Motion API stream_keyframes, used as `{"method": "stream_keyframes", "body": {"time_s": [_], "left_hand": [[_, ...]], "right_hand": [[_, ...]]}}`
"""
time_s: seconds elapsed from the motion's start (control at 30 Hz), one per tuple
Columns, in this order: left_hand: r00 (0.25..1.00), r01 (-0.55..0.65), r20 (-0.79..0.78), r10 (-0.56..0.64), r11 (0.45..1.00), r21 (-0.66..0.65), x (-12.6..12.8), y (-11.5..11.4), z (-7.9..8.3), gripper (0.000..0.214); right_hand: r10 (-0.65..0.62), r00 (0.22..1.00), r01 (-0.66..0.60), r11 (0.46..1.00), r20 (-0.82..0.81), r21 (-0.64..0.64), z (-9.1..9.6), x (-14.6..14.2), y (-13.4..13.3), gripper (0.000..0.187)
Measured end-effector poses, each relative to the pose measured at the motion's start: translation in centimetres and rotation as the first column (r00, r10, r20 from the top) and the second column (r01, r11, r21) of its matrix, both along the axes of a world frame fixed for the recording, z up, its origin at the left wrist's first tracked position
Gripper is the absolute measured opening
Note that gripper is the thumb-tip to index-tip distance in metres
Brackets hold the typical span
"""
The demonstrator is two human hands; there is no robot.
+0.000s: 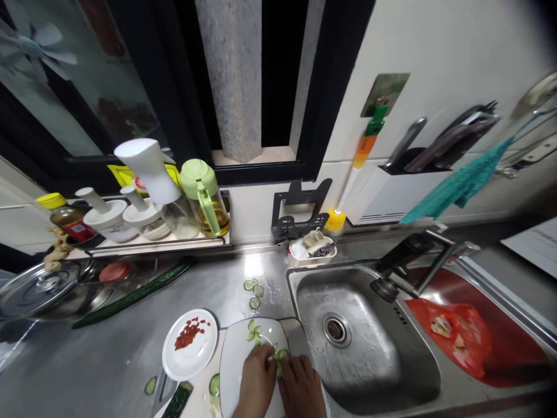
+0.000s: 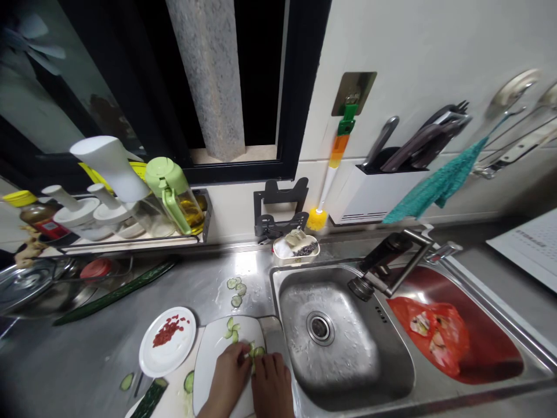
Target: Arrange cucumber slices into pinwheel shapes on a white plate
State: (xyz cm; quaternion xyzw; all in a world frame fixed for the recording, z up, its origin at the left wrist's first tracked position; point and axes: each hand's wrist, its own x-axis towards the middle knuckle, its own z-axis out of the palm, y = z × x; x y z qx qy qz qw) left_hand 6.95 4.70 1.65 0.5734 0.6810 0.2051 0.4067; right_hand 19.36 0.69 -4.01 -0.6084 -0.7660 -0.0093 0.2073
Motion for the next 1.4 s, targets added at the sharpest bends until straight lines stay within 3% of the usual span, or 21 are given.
{"method": "stream_keyframes", "body": {"time_s": [0.17,0.47,0.67,1.07,1.27,1.4], "left_hand": [[1.0,0.009,0.009,-0.009,1.0,-0.022,0.0,0.0,-0.1,0.026],[1.0,0.011,-0.011,-0.011,1.0,-0.026,0.0,0.1,-0.1,0.025],[1.0,0.003,0.001,-0.003,1.0,-0.018,0.0,0.1,-0.2,0.026],[1.0,0.006,0.001,-0.006,1.0,0.014,-0.1,-0.2,0.2,0.026],[0.999,-0.047,0.013,0.046,0.996,0.075,-3.4,-2.4,-0.8,0.023],[0.954,-0.265,-0.094,0.284,0.948,0.175,-7.8,-5.4,-2.6,0.027]], "right_hand": [[-0.039,0.999,0.038,0.999,0.035,0.036,-0.5,-0.3,0.2,0.024],[-0.039,0.995,0.043,0.998,0.094,-0.044,0.9,0.0,0.4,0.029],[-0.015,0.997,0.019,0.998,0.079,-0.054,1.1,0.0,0.5,0.023],[-0.061,0.998,0.062,0.993,0.017,-0.105,1.5,0.1,0.4,0.03],[-0.068,0.998,0.068,0.995,-0.006,-0.067,1.1,1.2,-1.0,0.033],[0.001,0.999,-0.002,1.0,0.032,0.024,-0.5,1.6,-2.8,0.036]]}}
